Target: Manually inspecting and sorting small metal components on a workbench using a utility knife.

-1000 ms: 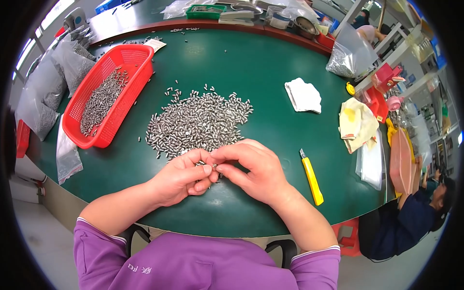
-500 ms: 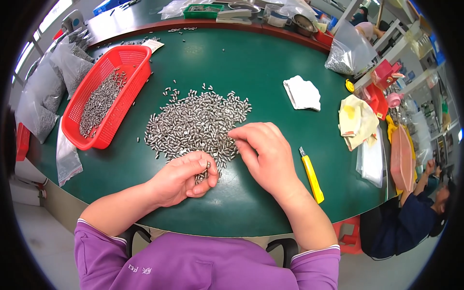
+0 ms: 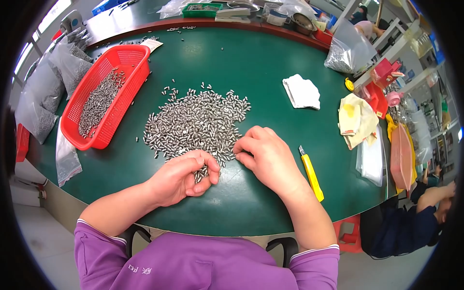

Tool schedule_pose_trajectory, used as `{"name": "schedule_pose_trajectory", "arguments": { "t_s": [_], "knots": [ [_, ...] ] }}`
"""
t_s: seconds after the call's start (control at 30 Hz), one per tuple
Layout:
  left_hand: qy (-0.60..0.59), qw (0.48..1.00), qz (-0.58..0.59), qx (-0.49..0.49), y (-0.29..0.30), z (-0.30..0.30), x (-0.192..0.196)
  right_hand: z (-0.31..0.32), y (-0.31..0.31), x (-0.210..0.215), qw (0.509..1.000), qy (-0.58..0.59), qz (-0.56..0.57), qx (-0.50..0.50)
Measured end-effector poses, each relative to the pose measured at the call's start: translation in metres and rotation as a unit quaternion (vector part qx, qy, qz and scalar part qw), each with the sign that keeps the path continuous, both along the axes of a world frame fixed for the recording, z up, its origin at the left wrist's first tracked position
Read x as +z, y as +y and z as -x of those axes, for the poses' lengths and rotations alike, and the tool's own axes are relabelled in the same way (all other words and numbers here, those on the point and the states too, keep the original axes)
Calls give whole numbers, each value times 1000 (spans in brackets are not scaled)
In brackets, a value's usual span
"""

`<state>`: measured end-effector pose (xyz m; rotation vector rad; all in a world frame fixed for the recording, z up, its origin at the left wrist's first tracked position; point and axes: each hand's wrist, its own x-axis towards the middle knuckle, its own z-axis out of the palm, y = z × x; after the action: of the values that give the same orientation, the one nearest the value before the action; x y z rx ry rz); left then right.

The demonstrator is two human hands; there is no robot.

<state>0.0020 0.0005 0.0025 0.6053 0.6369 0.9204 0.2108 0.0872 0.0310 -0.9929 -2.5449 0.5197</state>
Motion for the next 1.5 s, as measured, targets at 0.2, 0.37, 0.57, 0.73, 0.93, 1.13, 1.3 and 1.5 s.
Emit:
{"name": "schedule_pose_trajectory", "arguments": {
  "t_s": [0.2, 0.37, 0.57, 0.73, 0.93, 1.13, 1.3, 1.5],
  "knots": [
    [8, 1000, 1, 4, 0, 0, 0, 8, -2, 5, 999, 20, 3, 40],
    [5, 1000, 7, 2, 0, -1, 1, 12, -9, 0, 980, 138, 122, 76],
    [9, 1000, 10, -4, -1, -2, 4, 15, -11, -1, 957, 191, 199, 88],
    [14, 1000, 7, -6, -2, -1, 1, 18, -12, -5, 960, 209, 137, 127],
    [10, 1000, 5, -10, 0, -2, 3, 15, -9, -6, 980, 191, 28, 38],
    [-6, 1000, 10, -6, -1, 0, 1, 7, 5, -2, 990, 85, -82, -72],
    [-7, 1000, 17, -18, 0, 0, 1, 1, 7, -7, 996, 42, -46, -61],
    [-4, 1000, 15, -17, 0, 0, -3, 2, 4, -10, 999, 17, -22, -44]
  ]
}}
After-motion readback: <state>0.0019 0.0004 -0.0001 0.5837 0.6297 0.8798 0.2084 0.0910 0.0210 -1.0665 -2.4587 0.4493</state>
